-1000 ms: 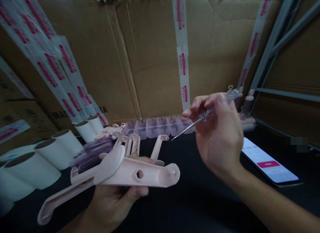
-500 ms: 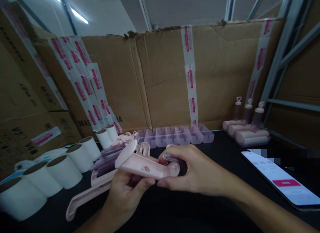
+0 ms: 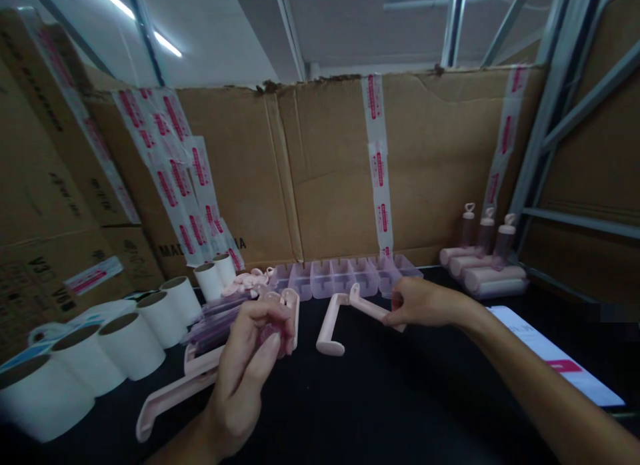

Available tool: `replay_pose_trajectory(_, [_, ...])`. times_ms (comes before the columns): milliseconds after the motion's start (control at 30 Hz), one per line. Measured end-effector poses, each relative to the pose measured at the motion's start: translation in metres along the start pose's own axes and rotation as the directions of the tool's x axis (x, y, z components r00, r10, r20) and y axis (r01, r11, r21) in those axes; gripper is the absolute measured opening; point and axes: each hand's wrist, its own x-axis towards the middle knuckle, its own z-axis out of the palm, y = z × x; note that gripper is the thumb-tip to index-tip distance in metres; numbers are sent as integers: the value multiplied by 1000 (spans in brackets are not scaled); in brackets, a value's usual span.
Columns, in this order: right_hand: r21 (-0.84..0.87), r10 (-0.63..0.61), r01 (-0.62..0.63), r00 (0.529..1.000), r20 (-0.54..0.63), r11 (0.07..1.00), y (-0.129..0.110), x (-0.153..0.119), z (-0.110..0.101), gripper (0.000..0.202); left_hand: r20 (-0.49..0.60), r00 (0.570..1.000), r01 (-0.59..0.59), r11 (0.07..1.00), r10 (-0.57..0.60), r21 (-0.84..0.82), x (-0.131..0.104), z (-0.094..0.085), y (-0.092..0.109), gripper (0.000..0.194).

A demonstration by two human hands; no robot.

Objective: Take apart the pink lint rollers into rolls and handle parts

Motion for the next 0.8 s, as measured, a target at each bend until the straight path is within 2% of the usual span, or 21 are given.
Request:
replay_pose_trajectory(200, [-20,9,-10,1000,-14,1000,-14,1,26,25,-38,999,-19,999,17,-51,4,2,1,12])
replay_pose_trajectory(433, [50,-110,112,993,-38,992,-40,2,52,31,-105,992,55,992,-67,-115,6,7,-1,13])
replay_pose_trajectory(533, [105,-229,241,967,-115,965,-51,0,63,38,-133,990,45,995,-56,-89,8,6,-1,14])
replay_pose_trajectory(667, [137,-361,386,916,-175,912,-61,-1,73,42,-236,972,3,1000,0,11,12,3,-1,16])
replay_pose_trajectory(800, [148,-407,444,885,-227,884,-59,6,76,42,-303,952,18,997,-42,-81,20,2,-3,17])
